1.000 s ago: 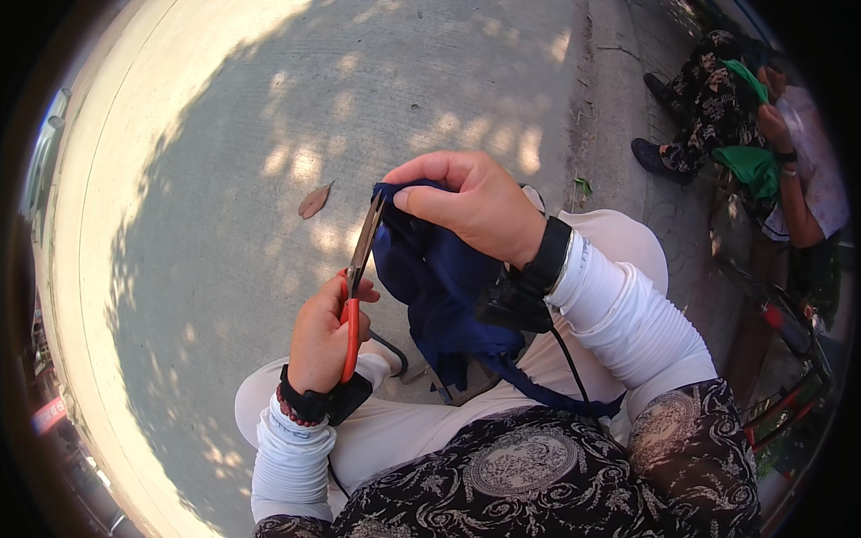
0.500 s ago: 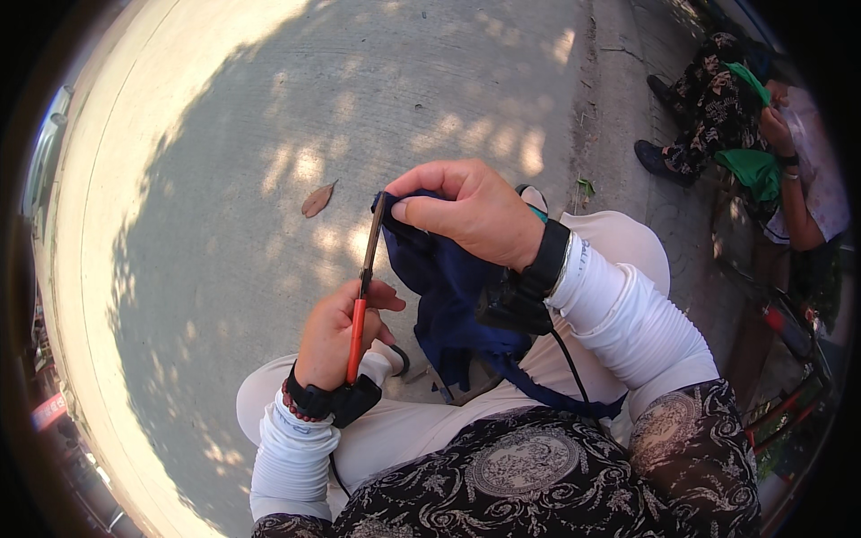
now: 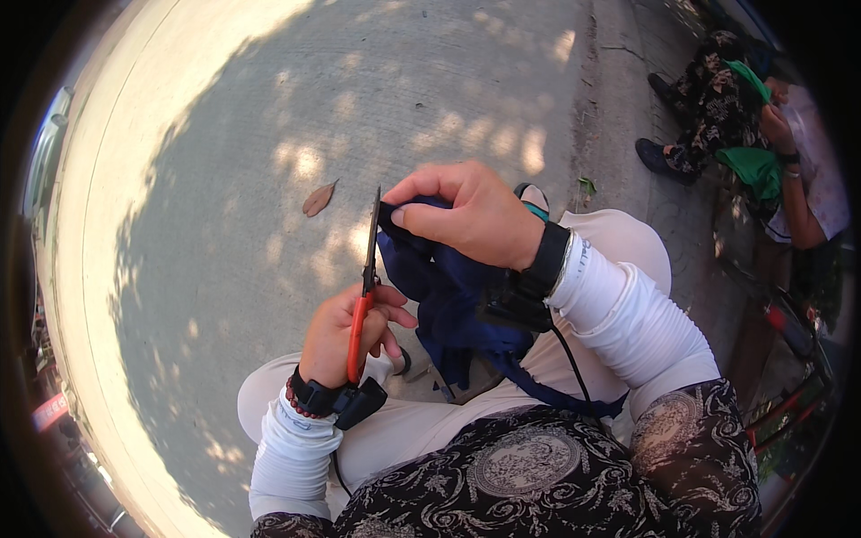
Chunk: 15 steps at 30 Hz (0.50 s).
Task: Cutting a piece of blue fabric with red-handled scissors.
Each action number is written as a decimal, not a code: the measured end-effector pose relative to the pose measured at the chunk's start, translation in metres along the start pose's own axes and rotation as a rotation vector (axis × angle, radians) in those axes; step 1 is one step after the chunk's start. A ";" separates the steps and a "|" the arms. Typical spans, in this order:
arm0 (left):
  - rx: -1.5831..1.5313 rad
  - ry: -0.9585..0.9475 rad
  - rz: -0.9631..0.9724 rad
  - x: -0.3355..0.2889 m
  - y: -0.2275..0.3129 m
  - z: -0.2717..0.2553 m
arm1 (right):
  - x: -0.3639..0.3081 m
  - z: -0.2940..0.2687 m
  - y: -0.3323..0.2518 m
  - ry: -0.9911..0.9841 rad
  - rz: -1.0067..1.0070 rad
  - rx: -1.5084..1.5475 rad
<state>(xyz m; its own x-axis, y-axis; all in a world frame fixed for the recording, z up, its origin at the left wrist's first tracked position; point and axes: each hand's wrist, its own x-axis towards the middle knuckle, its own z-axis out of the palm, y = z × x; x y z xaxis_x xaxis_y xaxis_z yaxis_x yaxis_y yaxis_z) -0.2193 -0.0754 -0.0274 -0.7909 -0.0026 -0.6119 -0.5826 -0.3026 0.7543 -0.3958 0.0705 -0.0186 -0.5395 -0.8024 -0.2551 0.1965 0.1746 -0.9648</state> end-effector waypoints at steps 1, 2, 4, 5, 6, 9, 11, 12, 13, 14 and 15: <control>-0.019 -0.038 -0.055 -0.001 0.002 0.001 | -0.001 0.001 0.000 -0.001 -0.001 0.001; -0.019 -0.037 -0.055 0.000 0.001 0.001 | -0.001 0.003 0.000 -0.024 0.007 0.003; -0.050 0.066 -0.002 0.001 -0.004 0.000 | -0.002 0.006 -0.002 -0.051 0.015 0.008; -0.050 0.069 -0.003 0.000 -0.002 0.000 | -0.002 0.006 -0.004 -0.058 0.050 0.093; 0.021 0.112 0.019 0.000 0.002 0.000 | -0.002 0.006 -0.005 -0.061 0.085 0.176; 0.057 0.179 0.094 0.000 0.001 -0.003 | -0.002 0.004 -0.002 -0.096 0.090 0.136; 0.021 0.205 0.145 -0.001 0.000 -0.004 | -0.002 0.004 -0.001 -0.111 0.106 0.169; 0.026 0.262 0.194 -0.001 0.001 -0.006 | -0.001 0.005 -0.001 -0.127 0.123 0.201; 0.032 0.319 0.244 -0.001 0.003 -0.007 | -0.001 0.005 -0.001 -0.130 0.124 0.202; 0.032 0.322 0.242 -0.001 0.006 -0.006 | -0.001 0.004 -0.002 -0.154 0.152 0.200; 0.045 0.354 0.255 -0.001 0.011 -0.006 | -0.001 0.004 -0.002 -0.175 0.180 0.201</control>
<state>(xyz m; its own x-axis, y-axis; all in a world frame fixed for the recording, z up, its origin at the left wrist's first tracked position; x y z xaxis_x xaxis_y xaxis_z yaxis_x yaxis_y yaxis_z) -0.2240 -0.0843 -0.0197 -0.8021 -0.4011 -0.4425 -0.3906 -0.2081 0.8967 -0.3918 0.0685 -0.0164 -0.3359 -0.8577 -0.3892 0.4429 0.2208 -0.8689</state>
